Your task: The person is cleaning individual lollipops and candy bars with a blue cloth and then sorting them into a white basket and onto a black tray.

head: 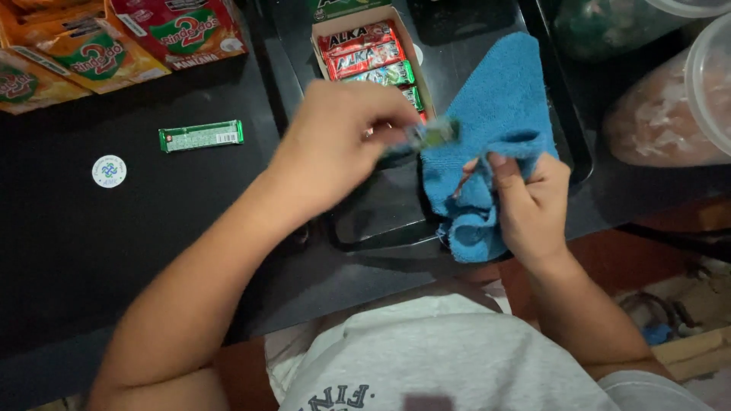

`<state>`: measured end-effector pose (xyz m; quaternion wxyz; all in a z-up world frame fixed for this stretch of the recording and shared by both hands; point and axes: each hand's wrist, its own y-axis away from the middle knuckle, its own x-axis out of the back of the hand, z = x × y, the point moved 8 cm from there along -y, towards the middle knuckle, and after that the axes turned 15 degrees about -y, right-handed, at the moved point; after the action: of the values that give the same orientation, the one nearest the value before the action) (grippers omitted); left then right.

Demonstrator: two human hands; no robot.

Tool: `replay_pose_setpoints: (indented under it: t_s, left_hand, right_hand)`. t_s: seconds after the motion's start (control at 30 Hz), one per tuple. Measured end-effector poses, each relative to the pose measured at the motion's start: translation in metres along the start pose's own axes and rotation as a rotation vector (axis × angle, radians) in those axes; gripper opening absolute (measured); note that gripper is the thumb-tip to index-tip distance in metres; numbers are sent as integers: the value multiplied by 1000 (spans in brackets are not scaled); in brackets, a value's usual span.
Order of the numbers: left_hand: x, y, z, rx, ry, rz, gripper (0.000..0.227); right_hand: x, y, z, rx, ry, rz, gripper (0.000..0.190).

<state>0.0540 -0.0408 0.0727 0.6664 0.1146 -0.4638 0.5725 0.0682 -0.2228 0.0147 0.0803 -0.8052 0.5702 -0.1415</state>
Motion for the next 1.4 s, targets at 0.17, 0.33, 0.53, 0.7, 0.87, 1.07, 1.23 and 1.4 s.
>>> replay_pose_setpoints:
  t_s: [0.17, 0.33, 0.53, 0.7, 0.87, 1.07, 1.23, 1.4]
  left_hand:
    - [2, 6, -41, 158, -302, 157, 16]
    - [-28, 7, -47, 126, -375, 118, 12]
    - [-31, 5, -36, 64, -387, 118, 15]
    - [-8, 7, -33, 57, -470, 75, 35]
    - [62, 33, -53, 295, -1309, -347, 19]
    - [63, 74, -118, 659, -961, -723, 45]
    - [54, 66, -124, 625, -1013, -701, 28]
    - [78, 64, -90, 846, -734, -771, 42]
  right_hand:
    - [-1, 0, 5, -113, -180, 47, 33]
    - [-2, -1, 4, -125, -164, 39, 35]
    - [-2, -1, 4, -117, -65, 20, 33]
    - [-16, -8, -14, -87, -30, -65, 36]
    - [-46, -13, -24, -47, 20, -366, 31]
    - [-40, -10, -23, -68, -219, -270, 32]
    - [-39, -10, -29, -49, -204, -197, 26]
    - [-28, -9, -25, -75, -116, -123, 23]
